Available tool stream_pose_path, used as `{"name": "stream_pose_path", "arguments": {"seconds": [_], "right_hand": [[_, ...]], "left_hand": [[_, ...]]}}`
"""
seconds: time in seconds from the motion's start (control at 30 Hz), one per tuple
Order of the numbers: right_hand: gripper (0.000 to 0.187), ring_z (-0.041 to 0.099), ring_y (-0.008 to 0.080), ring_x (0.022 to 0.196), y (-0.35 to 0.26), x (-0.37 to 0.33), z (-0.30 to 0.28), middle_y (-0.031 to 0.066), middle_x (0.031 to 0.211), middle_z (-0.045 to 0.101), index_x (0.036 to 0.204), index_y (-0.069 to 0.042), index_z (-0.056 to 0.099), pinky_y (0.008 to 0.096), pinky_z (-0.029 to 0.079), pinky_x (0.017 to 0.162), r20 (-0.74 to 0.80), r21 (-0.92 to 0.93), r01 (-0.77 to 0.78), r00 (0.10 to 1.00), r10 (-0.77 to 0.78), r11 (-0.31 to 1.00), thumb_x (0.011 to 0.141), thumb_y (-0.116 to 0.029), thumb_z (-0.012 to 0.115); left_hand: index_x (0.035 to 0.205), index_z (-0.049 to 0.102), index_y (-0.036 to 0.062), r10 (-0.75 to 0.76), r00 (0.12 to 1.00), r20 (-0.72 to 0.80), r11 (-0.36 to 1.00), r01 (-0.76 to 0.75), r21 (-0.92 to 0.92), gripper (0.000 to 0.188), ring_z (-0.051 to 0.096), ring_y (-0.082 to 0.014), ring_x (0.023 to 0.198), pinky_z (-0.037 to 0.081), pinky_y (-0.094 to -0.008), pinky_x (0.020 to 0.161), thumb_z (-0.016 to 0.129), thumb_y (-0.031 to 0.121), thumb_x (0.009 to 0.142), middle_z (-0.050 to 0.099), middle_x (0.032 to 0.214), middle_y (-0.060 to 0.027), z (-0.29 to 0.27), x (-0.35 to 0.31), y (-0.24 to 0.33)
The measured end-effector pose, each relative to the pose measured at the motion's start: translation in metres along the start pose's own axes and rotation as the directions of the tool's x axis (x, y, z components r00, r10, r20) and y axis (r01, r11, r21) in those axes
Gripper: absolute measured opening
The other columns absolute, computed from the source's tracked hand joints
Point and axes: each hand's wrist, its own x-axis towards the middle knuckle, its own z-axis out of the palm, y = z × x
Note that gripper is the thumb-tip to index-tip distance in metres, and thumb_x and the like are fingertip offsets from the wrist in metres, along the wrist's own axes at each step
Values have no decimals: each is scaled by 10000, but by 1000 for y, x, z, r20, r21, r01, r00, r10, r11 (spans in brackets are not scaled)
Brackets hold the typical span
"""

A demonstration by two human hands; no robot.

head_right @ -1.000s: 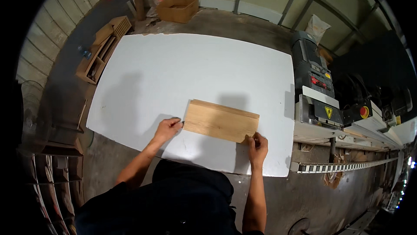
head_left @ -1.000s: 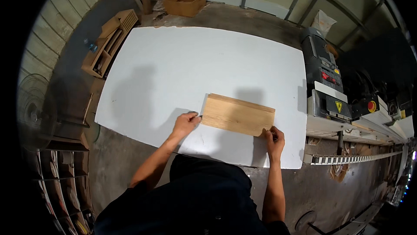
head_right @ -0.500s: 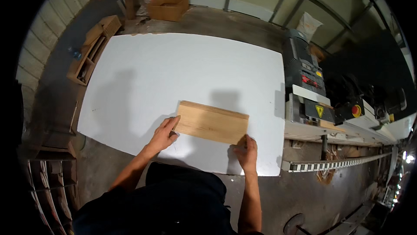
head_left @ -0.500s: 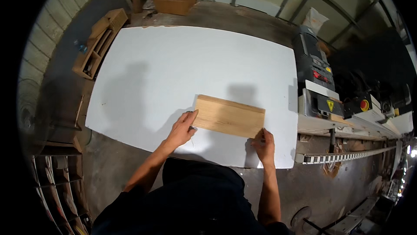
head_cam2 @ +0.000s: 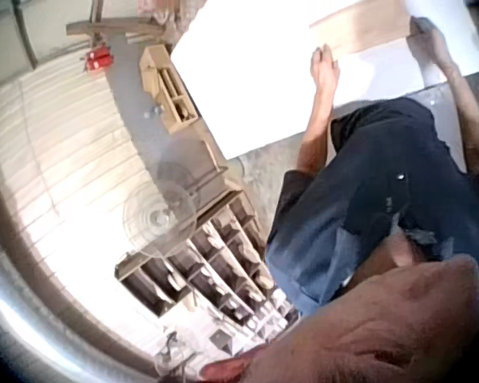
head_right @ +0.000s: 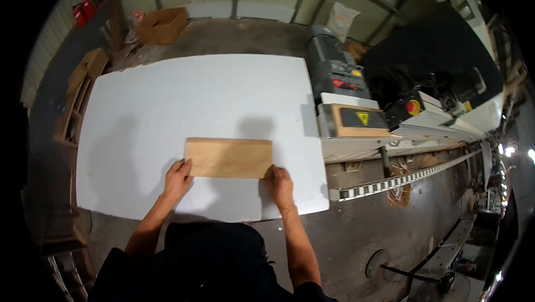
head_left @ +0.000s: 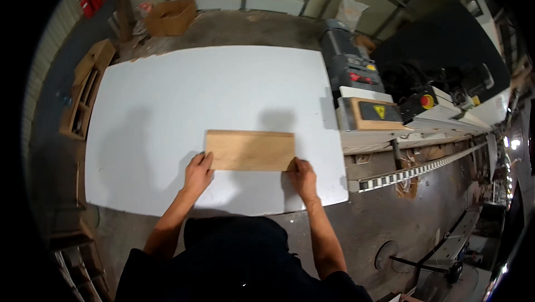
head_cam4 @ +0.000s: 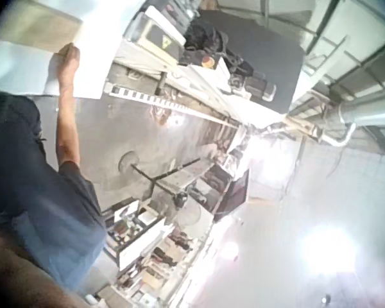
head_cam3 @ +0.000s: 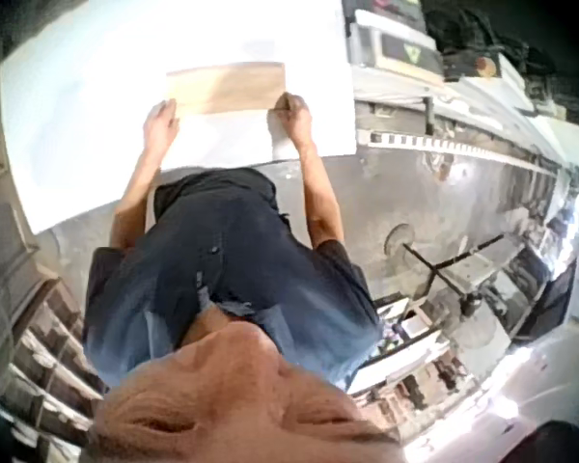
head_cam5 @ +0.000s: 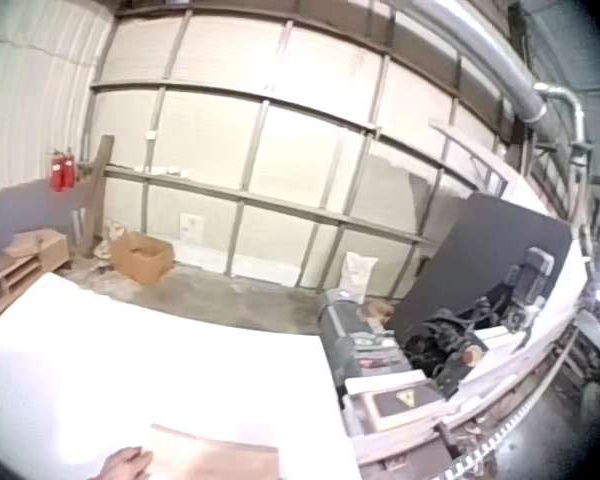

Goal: The person picks up, stacks, and aligns thin wood boards on a workbench and a larger piece of wood, using a pencil to mark a board before moving it.

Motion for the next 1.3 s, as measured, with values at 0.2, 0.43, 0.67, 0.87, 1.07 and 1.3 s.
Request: {"name": "stream_pose_path", "arguments": {"seconds": [0.2, 0.43, 0.67, 0.87, 1.07, 1.3], "right_hand": [[488, 590, 371, 940, -2, 1, -2, 185, 1012, 614, 1143, 11, 585, 411, 510, 812, 25, 42, -78, 997, 77, 996, 677, -33, 723], [506, 605, 249, 864, 16, 27, -13, 129, 987, 635, 1205, 24, 545, 344, 517, 767, 86, 243, -299, 954, 287, 923, 770, -142, 743], [379, 621, 167, 712, 76, 131, -41, 77, 798, 641, 986, 1, 584, 262, 515, 633, 290, 956, -186, 690, 663, -225, 904, -364, 647], [192, 617, 193, 664, 73, 130, -29, 61, 637, 526, 821, -16, 577, 295, 551, 639, 261, 964, -197, 584, 769, -178, 929, -171, 610], [141, 583, 166, 662, -51, 47, 8, 55, 811, 620, 961, 2, 619, 317, 520, 659, 307, 948, -279, 690, 656, -151, 888, -112, 658], [101, 596, 126, 692, -119, 6, 20, 36, 770, 654, 834, -37, 671, 287, 503, 648, 386, 865, -499, 726, 569, 49, 860, -131, 699]], "left_hand": [[1171, 608, 12, -70, 995, 72, 998, 71, 0, 481, 592, -362, 975, 507, -416, 825, 722, 28, 704, 607, 1093, -199, 0, 3, 2], [1204, 582, 6, -91, 986, 138, 996, 89, 25, 524, 566, -372, 1050, 488, -419, 887, 742, 61, 709, 582, 1159, -215, -29, 10, 23], [1199, 568, -12, -24, 999, 42, 991, 29, -131, 487, 562, -379, 1060, 491, -411, 891, 732, 157, 773, 550, 1216, -224, -26, 27, 65], [1127, 595, -28, 122, 985, 123, 897, -57, -437, 338, 640, -248, 874, 515, -306, 718, 689, 80, 821, 630, 1075, -146, 1, 46, 98], [1147, 560, -23, -82, 952, 293, 451, 298, -842, 252, 622, -151, 825, 520, -284, 696, 580, 109, 934, 627, 937, -58, 35, 64, 118], [1154, 596, 36, -227, 835, 501, -79, 497, -864, 253, 622, -121, 885, 536, -327, 761, 610, 102, 910, 640, 1078, -48, 26, 62, 111]]}}
